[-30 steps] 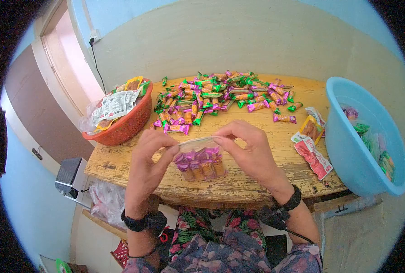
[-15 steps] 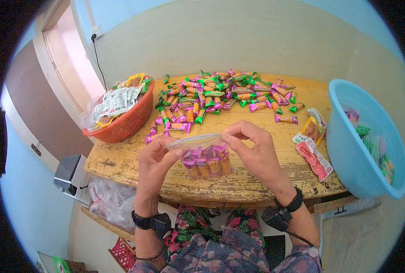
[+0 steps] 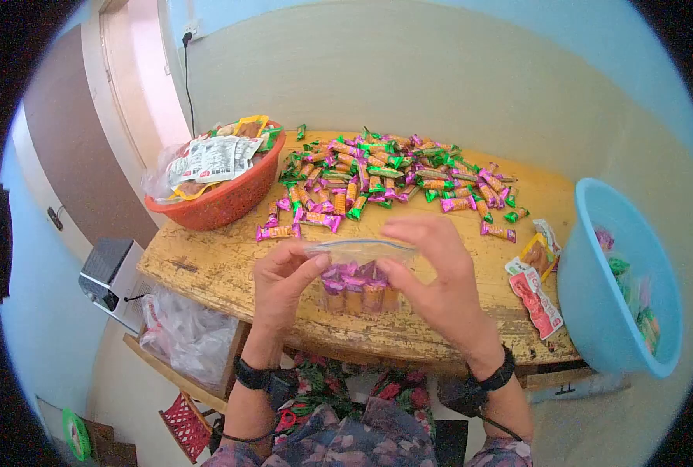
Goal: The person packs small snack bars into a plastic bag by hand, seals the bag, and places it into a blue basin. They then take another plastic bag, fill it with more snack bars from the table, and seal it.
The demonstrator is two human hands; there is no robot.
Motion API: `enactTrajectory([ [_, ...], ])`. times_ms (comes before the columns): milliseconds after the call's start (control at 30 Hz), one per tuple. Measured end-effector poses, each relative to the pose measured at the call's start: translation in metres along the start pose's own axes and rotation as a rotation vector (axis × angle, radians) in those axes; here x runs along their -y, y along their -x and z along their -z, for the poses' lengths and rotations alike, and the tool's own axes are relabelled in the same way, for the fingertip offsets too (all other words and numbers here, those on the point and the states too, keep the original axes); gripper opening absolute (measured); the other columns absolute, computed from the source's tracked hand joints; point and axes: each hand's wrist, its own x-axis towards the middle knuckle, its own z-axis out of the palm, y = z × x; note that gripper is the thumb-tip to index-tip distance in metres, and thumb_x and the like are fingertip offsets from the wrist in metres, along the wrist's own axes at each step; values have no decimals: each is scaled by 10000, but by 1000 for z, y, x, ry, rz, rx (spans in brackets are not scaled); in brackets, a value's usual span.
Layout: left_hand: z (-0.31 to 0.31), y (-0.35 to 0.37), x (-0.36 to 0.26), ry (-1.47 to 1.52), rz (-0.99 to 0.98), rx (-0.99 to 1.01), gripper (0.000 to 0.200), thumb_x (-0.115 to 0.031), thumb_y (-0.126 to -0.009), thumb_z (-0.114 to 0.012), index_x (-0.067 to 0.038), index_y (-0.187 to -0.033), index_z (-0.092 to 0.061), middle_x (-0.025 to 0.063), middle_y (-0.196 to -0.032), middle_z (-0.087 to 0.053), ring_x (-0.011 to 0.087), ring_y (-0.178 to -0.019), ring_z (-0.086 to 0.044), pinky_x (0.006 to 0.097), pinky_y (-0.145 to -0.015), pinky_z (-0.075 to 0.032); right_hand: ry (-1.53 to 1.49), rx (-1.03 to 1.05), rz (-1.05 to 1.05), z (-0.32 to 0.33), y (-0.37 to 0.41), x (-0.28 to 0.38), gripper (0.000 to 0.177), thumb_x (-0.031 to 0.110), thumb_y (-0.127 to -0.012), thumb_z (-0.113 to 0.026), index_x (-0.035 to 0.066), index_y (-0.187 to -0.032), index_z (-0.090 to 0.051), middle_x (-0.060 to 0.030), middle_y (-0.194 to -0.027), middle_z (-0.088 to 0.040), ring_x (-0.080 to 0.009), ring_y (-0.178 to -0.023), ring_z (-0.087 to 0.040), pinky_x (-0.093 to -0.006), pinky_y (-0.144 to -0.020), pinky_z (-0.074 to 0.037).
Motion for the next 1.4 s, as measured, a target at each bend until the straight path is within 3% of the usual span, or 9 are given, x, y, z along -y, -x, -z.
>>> enactTrajectory([
  [133, -3, 2, 8, 8, -27, -28, 111, -34, -936, -788, -13, -1044, -767, 32, -1022, -737, 105, -978, -666, 283, -894, -523, 182, 51, 214, -10, -11, 11, 228, 110, -823, -828, 44, -1027, -753, -140, -1262, -691, -364, -1186, -632, -464, -1002, -520],
  [433, -3, -1, 22, -91, -284, -26, 147, 5, -899, -791, -34, -1038, -764, 82, -1072, -721, 170, -1020, -676, 315, -914, -524, 219, 195, 185, -31, -25, 24, 193, 188, -825, -838, 74, -949, -745, -164, -1316, -685, -394, -1376, -543, -515, -1107, -459],
  [733, 2, -5, 21, -102, -356, 33, 128, 11, -896, -774, -34, -1014, -758, 100, -1020, -737, 214, -1000, -698, 346, -901, -540, 64, 248, 70, -43, -32, 20, 114, 90, -819, -771, 76, -925, -731, -161, -1311, -703, -403, -1390, -543, -512, -1124, -444],
  [933, 3, -3, 13, -175, -380, -12, 116, 14, -886, -768, -28, -992, -747, 104, -999, -735, 224, -969, -696, 350, -870, -537, 405, 200, 200, -40, -30, 37, 131, 69, -804, -755, 56, -927, -709, -151, -1261, -723, -394, -1367, -564, -520, -1106, -450],
  [1133, 1, -3, 13, -193, -398, 17, 103, 7, -891, -763, -21, -985, -732, 106, -983, -728, 234, -951, -691, 357, -857, -532, 229, 230, 205, -40, -37, 36, 160, 27, -793, -738, 55, -949, -713, -148, -1258, -726, -403, -1329, -590, -523, -1109, -456],
  [1233, 1, -3, 12, -182, -402, 31, 97, 4, -893, -762, -20, -980, -727, 108, -977, -724, 236, -946, -690, 357, -856, -530, 42, 220, 148, -40, -38, 31, 152, 18, -813, -746, 54, -956, -708, -147, -1273, -729, -384, -1316, -609, -504, -1115, -459],
  [1333, 3, -3, 12, -212, -387, 25, 95, 0, -896, -765, -18, -982, -728, 105, -974, -721, 226, -942, -689, 348, -853, -528, -287, 216, -40, -36, -36, 19, 152, 42, -840, -770, 56, -976, -702, -144, -1288, -732, -354, -1309, -622, -484, -1124, -453],
  [1400, 3, -2, 14, -193, -343, 6, 92, -7, -901, -769, -14, -985, -730, 96, -974, -719, 208, -939, -684, 334, -848, -525, -245, 181, -21, -31, -38, 26, 156, 55, -855, -779, 57, -990, -702, -138, -1271, -737, -344, -1312, -623, -477, -1127, -453],
])
